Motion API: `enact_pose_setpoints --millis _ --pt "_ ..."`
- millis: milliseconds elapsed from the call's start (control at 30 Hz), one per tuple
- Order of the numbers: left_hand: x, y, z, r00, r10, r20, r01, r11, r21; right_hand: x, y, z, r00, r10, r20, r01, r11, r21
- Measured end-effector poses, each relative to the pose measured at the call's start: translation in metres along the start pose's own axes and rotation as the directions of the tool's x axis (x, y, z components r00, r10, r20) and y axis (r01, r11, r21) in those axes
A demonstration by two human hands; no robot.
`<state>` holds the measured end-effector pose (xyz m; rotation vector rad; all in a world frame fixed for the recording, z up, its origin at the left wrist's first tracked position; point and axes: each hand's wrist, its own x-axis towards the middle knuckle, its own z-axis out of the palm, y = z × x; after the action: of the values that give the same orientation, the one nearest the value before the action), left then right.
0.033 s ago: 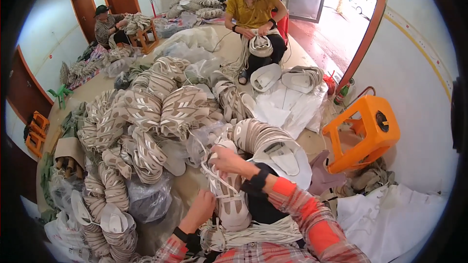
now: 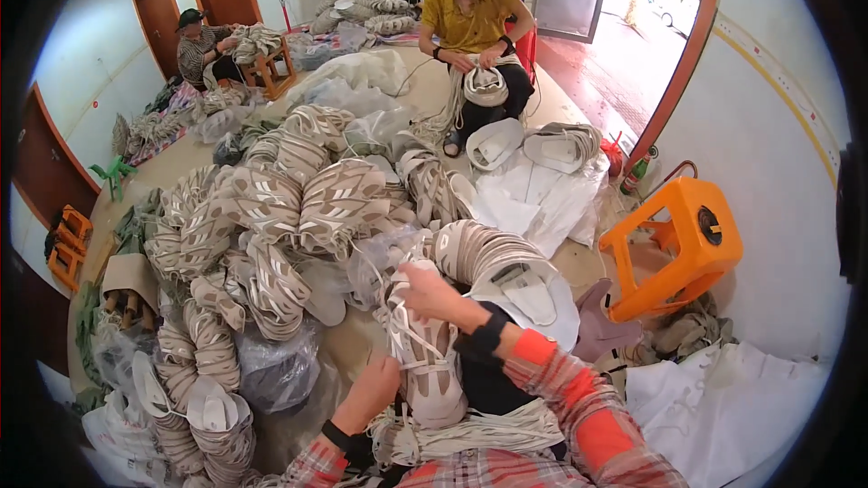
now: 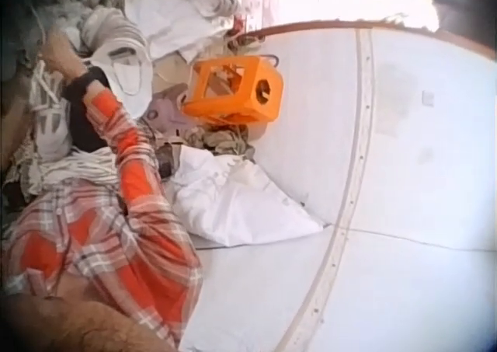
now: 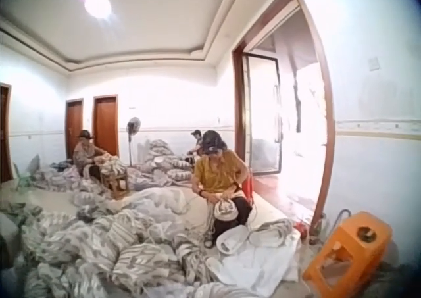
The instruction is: Manually lacing shoelaces through the eyelets of shoe uppers in a factory environment.
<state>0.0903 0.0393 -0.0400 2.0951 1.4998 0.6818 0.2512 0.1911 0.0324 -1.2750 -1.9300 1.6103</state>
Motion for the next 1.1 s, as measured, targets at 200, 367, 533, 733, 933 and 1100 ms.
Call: enact_pose_setpoints --millis 200,367,533,733,933,1100 --pt "-0.005 -0.024 -0.026 0.987 -0.141 -0.079 0.154 0.967 0.203 -0.024 0.012 0.014 0.959 -0.279 0.039 0.282 0.951 -0.123" --pt "-0.031 -0.018 -0.074 0.944 -0.281 0.173 0.301 0.521 -0.799 -0.031 0.003 0.039 0.916 -0.254 0.309 0.307 0.942 -0.136" --pt "-0.061 -0.001 -0.124 0.91 -0.396 0.125 0.269 0.334 -0.903 -0.03 -0.029 0.079 0.78 -0.134 0.611 -0.02 0.971 0.238" --pt "-0.123 -0.037 -0.169 0.859 -0.429 0.279 0.486 0.51 -0.71 -0.032 -0.027 0.044 0.883 -0.09 0.461 0.008 0.984 0.177" --pt "-0.222 -0.086 -0.201 0.644 -0.656 0.392 0.761 0.503 -0.408 -0.021 0.04 -0.009 0.99 -0.137 0.031 0.037 0.47 0.882" --pt "-0.292 -0.104 -0.216 0.617 -0.754 0.225 0.772 0.524 -0.359 -0.019 0.065 -0.014 0.993 -0.11 0.039 -0.017 0.197 0.98"
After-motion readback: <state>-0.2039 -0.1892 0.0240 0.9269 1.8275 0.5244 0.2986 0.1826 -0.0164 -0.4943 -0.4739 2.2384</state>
